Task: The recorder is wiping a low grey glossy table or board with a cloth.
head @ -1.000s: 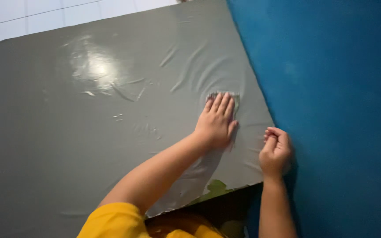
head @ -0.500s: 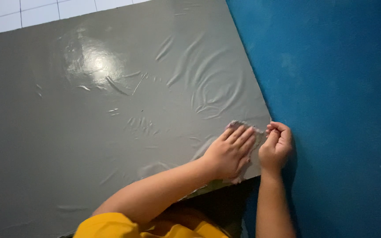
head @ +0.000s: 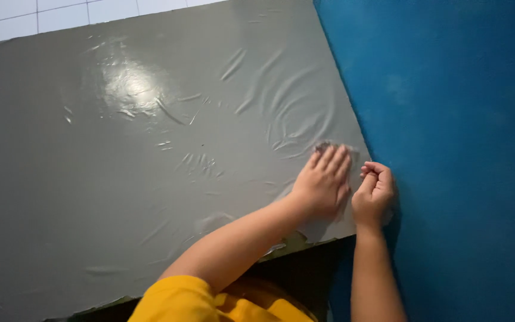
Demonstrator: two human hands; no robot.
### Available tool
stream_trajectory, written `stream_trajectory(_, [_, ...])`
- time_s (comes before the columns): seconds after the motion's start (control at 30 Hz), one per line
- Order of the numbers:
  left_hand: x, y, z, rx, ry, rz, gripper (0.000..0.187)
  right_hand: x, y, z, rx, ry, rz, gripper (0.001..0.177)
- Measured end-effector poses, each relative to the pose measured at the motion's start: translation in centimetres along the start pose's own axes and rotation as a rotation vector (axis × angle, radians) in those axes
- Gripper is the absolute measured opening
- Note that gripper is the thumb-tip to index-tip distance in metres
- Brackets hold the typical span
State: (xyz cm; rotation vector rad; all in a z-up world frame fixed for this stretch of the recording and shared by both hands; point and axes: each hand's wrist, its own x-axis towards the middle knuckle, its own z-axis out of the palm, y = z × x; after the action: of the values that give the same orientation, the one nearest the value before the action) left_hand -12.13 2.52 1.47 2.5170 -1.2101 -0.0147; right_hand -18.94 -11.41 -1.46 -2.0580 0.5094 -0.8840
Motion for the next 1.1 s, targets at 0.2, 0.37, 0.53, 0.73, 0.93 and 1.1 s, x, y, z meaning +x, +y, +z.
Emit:
stream_trajectory(0.2, [-5.9,-1.5,-1.2,-0.146,0.028,0.118,0.071,-0.3,-3.1,-0.4,-0.207,-0.086,-0.129,0.018])
stream_trajectory(0.37, [-6.3,-5.3,-2.4,-0.101,0.053,0.001,0.07,-0.6,-7.4,0.8,-0.335,-0.243,-0.342,0.019])
stream_trajectory(0.53, [-5.4,-8.5,-1.8,-0.048,0.146,-0.112,0.071,-1.7,-9.5,3.8,-0.187,-0.331,-0.248,0.023])
stream_trajectory(0.73, [-10.2,-7.5,-4.7,-0.063,0.137,-0.162,0.071,-3.4,-11.3,5.7,-0.054,-0.364,-0.197,0.02])
stream_trajectory(0.93, [-15.1,-7.3,-6.2,-0.116,0.07,-0.072,0.07,-4.7,-12.9,6.1,0.018,-0.443,-0.114,0.021])
stream_trajectory(1.1, [-11.6,-10.1,-5.3,-0.07,0.076,-0.164,0.07,-4.8,-14.6,7.0,0.011,-0.505,-0.154,0.02])
